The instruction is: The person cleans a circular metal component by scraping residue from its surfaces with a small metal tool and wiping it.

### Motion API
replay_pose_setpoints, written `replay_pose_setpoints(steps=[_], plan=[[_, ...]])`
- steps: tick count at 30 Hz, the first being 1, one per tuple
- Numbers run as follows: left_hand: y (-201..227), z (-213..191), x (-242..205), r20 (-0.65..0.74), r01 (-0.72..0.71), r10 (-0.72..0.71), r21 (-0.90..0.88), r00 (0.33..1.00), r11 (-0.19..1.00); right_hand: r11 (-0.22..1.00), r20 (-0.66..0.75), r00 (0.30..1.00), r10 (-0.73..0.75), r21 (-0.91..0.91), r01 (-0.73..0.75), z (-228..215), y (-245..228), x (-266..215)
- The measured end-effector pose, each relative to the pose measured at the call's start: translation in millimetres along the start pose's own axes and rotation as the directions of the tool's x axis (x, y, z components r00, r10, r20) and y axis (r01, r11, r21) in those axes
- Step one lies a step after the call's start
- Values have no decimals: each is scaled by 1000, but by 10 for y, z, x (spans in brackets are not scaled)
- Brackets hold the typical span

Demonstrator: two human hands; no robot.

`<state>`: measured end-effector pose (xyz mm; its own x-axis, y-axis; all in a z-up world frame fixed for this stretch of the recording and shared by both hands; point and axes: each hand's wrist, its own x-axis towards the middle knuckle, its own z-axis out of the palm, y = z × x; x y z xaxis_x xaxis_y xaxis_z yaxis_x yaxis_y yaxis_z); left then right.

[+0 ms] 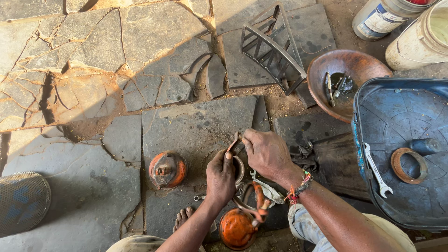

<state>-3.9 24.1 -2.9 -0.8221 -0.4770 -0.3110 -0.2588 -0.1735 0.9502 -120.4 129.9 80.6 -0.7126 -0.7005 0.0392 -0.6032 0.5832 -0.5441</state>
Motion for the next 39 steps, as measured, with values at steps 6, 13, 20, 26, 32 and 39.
replay_pose_setpoints(steps=[6,13,20,26,32,39], plan=[[144,-65,-5,293,352,-258,-335,921,874,986,17,985,-169,9,169,-143,-45,66],[318,-117,82,248,294,-192,-489,950,821,979,17,992,123,161,-124,-282,-115,123],[263,-129,111,154,228,-173,-502,973,834,879,192,946,260,358,-314,-279,-153,142],[261,-105,128,137,193,-143,-504,980,842,949,113,970,216,208,-235,-282,-240,119],[131,-61,124,47,156,-149,-364,988,918,975,112,969,221,-14,-221,-213,-213,103],[61,30,60,-139,-124,105,-134,985,983,873,175,933,316,332,-358,-28,-142,127]])
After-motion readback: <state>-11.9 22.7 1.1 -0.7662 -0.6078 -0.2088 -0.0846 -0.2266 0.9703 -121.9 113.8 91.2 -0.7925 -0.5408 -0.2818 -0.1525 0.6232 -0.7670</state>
